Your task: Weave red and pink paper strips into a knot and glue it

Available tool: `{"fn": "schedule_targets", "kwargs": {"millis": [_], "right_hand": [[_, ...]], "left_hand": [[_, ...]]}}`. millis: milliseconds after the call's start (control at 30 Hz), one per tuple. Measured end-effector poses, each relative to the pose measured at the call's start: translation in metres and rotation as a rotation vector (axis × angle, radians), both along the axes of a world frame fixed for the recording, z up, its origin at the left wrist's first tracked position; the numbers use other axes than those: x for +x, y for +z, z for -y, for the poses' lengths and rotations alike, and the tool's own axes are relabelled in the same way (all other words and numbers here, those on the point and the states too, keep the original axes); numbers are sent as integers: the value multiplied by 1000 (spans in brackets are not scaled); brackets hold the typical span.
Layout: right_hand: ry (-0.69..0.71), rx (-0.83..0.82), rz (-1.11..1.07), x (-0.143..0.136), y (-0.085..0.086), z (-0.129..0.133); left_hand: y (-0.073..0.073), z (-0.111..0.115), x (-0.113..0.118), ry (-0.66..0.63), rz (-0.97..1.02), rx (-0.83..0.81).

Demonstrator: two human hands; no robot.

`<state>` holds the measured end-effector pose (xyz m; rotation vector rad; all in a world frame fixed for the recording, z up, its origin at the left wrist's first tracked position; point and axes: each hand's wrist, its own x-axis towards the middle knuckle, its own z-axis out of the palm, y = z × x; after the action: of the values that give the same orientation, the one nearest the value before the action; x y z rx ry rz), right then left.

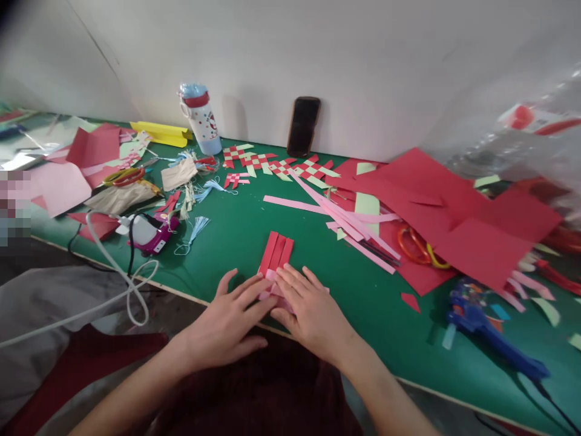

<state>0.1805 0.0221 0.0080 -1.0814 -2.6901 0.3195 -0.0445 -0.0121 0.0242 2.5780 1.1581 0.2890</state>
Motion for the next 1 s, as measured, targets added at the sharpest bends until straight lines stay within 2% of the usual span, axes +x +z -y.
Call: {"fn": "schedule_targets", "kwargs": {"millis": [133,333,433,567,733,867,1000], "right_hand": [[17,40,-31,2,-4,0],[45,145,-23,3,-9,1],[74,166,2,4,-8,12],[76,167,-16,5,-9,37],[109,301,-52,6,-11,59],[105,269,-130,10,-10,60],[62,93,-208,12,1,49]], "left_hand": [[6,-20,-10,43,36,-49],[-7,-38,-16,-20,-85,-14],[-9,-29,-19,-60,-131,28],[-7,-2,-21,-71,-187,106],[-15,23,-19,-64,-103,207],[-23,24,-14,-42,-11,236],[-22,14,-5,21,130,168]]}}
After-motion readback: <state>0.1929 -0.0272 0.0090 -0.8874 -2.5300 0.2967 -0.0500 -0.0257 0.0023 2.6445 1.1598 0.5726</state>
